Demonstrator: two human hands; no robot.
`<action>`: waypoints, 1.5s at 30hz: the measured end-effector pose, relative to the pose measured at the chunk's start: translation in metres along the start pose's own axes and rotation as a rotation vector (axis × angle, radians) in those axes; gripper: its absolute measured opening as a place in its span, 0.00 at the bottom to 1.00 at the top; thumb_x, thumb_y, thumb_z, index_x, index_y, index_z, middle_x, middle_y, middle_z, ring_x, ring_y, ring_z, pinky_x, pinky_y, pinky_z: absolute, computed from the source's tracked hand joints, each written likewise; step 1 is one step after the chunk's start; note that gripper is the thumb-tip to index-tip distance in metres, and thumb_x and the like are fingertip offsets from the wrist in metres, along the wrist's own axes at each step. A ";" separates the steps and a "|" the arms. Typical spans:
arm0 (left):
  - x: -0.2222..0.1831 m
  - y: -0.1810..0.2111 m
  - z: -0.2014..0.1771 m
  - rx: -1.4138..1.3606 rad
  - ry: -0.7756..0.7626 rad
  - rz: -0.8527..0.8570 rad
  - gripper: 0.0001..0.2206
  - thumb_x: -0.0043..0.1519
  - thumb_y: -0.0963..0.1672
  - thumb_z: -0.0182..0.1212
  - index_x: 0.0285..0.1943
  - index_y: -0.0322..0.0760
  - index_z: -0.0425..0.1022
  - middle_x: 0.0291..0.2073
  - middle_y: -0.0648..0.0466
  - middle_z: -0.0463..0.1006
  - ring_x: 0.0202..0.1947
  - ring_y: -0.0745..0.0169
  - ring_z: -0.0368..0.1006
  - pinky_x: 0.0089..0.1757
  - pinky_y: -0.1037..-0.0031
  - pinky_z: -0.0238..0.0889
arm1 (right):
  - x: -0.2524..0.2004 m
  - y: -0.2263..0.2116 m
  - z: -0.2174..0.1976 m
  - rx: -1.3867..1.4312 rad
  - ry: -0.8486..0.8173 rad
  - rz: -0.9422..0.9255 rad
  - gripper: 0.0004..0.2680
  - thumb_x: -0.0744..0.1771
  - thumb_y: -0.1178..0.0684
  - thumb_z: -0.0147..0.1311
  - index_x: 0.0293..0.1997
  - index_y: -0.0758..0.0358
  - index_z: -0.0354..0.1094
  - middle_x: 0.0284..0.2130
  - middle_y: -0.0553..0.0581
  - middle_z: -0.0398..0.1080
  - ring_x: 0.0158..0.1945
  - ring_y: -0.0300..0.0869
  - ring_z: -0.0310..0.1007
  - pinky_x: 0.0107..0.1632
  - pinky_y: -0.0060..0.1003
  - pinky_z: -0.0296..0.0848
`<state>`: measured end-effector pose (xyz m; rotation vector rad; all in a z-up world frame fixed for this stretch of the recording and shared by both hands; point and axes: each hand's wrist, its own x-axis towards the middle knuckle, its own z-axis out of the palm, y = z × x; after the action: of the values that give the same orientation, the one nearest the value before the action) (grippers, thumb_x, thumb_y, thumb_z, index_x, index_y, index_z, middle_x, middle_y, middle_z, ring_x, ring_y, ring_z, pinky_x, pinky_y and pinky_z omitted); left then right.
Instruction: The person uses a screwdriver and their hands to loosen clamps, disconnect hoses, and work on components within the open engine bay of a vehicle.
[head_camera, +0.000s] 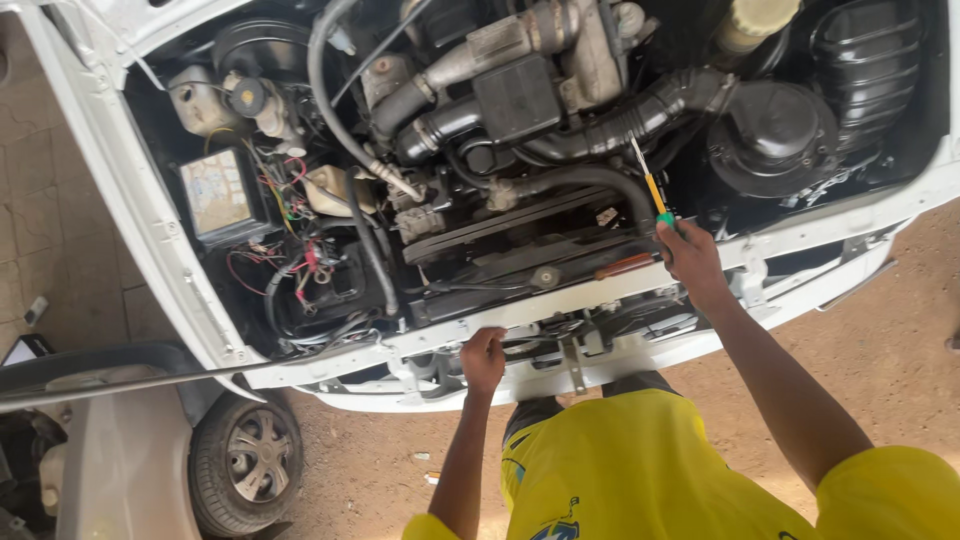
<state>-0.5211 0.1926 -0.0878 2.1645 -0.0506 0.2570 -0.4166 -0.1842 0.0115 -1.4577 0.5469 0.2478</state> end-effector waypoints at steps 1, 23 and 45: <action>-0.010 -0.012 -0.016 -0.002 0.034 -0.057 0.10 0.57 0.33 0.55 0.37 0.34 0.81 0.33 0.48 0.84 0.34 0.55 0.84 0.38 0.70 0.75 | -0.001 -0.001 0.021 0.002 0.025 0.002 0.12 0.71 0.43 0.50 0.37 0.62 0.69 0.20 0.44 0.59 0.20 0.29 0.52 0.22 0.26 0.50; 0.275 0.082 0.039 -0.154 -0.050 0.402 0.08 0.62 0.36 0.59 0.49 0.34 0.78 0.48 0.48 0.82 0.49 0.48 0.79 0.50 0.63 0.73 | 0.069 -0.044 0.135 -0.618 0.417 -0.508 0.11 0.69 0.47 0.58 0.42 0.67 0.74 0.29 0.64 0.72 0.30 0.56 0.73 0.37 0.49 0.69; 0.441 0.041 0.165 0.651 -0.385 0.341 0.36 0.67 0.57 0.55 0.80 0.44 0.47 0.75 0.45 0.53 0.76 0.43 0.43 0.69 0.46 0.34 | 0.223 -0.009 0.158 -0.523 0.519 -0.587 0.12 0.68 0.48 0.58 0.48 0.70 0.73 0.42 0.75 0.73 0.49 0.68 0.72 0.51 0.57 0.69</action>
<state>-0.0684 0.0608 -0.0566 2.8224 -0.6358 0.0405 -0.1896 -0.0676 -0.0874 -2.1410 0.4535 -0.5035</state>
